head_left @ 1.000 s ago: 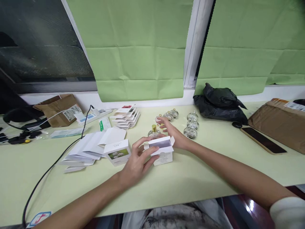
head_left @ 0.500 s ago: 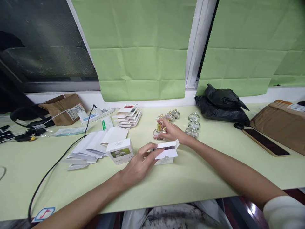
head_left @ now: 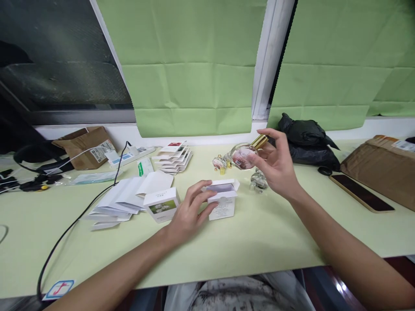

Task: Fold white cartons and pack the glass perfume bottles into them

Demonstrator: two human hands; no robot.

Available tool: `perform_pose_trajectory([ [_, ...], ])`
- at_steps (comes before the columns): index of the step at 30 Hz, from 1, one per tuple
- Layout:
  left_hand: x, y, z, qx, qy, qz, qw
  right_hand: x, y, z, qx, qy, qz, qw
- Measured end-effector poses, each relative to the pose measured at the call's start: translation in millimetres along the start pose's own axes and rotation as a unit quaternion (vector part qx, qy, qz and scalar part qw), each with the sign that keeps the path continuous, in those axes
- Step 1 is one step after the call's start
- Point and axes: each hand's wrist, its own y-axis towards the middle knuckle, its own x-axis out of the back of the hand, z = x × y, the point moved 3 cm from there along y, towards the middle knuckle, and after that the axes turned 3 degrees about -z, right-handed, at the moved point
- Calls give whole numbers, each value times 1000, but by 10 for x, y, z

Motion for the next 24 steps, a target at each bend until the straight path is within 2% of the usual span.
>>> perform_pose_trajectory([
  [2,17,-12,-17,-12,25,-16,999,-29,-25,134,9,29,5,1000],
  [5,40,-49,-54,-46,50,-20,997,-139,-107,202,-33,72,58,995],
  [7,38,-67,-51,-59,43,0,997,-212,-175,191,-63,96,100,988],
  [11,7,-63,35,-28,-20,54,998,-271,-281,154,-85,107,151,979],
  [17,-30,-73,91,-4,-58,83,995,-292,-327,100,-72,24,133,988],
  [24,-29,-60,84,-3,-66,48,997,-317,-318,-5,-32,-34,123,991],
])
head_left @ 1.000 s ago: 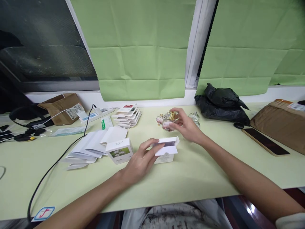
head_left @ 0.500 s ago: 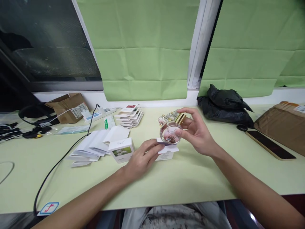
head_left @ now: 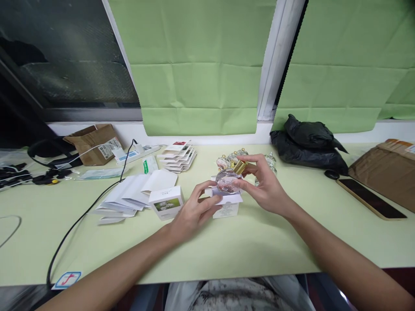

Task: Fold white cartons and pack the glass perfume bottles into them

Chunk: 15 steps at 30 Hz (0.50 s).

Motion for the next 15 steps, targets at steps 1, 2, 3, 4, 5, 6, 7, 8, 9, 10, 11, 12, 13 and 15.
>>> perform_pose_trajectory([
  [1,0,5,1,2,5,-3,1000,5,-7,-7,8,-4,3,1000],
  [2,-1,7,1,4,10,-4,1000,9,-16,-13,14,-10,9,1000],
  [3,-3,6,1,5,14,-3,1000,10,-27,-18,18,-21,19,999],
  [4,-5,4,0,5,15,-2,1000,9,-38,-21,21,-38,32,999],
  [5,-7,1,-2,3,14,0,1000,6,-49,-21,24,-60,49,997],
  [6,-8,0,-5,2,11,4,1000,1,-57,-15,31,-82,67,994],
  [7,-9,0,-7,1,6,6,1000,-4,-63,-5,41,-102,87,990],
  [8,-8,4,-11,2,-1,8,1000,-8,-66,10,53,-116,103,986],
  [9,-6,11,-15,3,-9,8,1000,-7,-64,26,65,-125,114,984],
  [10,-1,20,-20,4,-16,3,1000,-1,-57,42,74,-128,117,982],
  [11,4,30,-25,6,-22,-3,1000,6,-48,56,79,-130,118,981],
  [12,8,40,-28,9,-28,-9,1000,14,-37,65,79,-133,119,981],
  [13,11,46,-30,14,-33,-14,999,20,-25,71,75,-139,122,980],
  [15,8,50,-25,30,-46,-19,998,21,-2,78,68,-160,140,975],
])
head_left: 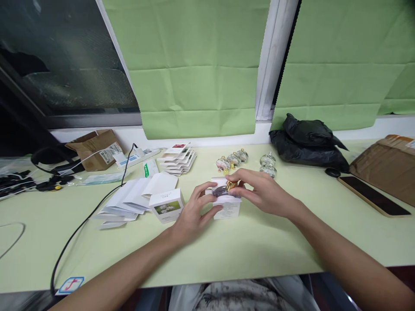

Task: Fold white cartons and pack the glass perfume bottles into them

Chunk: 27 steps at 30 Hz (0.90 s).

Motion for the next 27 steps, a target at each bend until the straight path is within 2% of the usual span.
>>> perform_pose_trajectory([
  [7,-29,-44,35,71,-86,-16,994,13,79,63,22,-41,69,997],
  [18,-63,-80,35,113,-96,-57,987,27,183,99,53,-63,131,988],
  [27,-76,-68,37,120,-101,-66,985,-5,182,83,77,-95,127,984],
])
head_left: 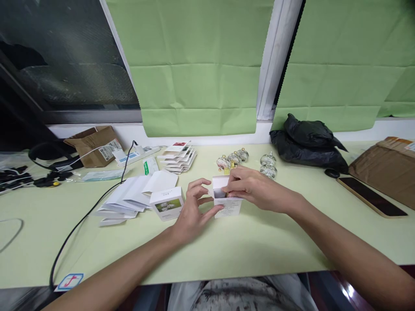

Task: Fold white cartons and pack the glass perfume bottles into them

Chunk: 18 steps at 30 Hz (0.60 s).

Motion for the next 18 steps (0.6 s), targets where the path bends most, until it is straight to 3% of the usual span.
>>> perform_pose_trajectory([
  [8,-5,6,-1,5,-16,2,1000,22,-107,-11,2,7,4,1000],
  [12,-6,-1,19,13,-27,0,1000,-1,-206,-44,7,13,-23,1000],
  [14,-2,-3,21,13,-30,-2,999,-25,-274,-73,-16,39,-79,996],
  [18,11,-2,14,4,-17,4,1000,-83,-471,-144,-69,68,-293,951],
])
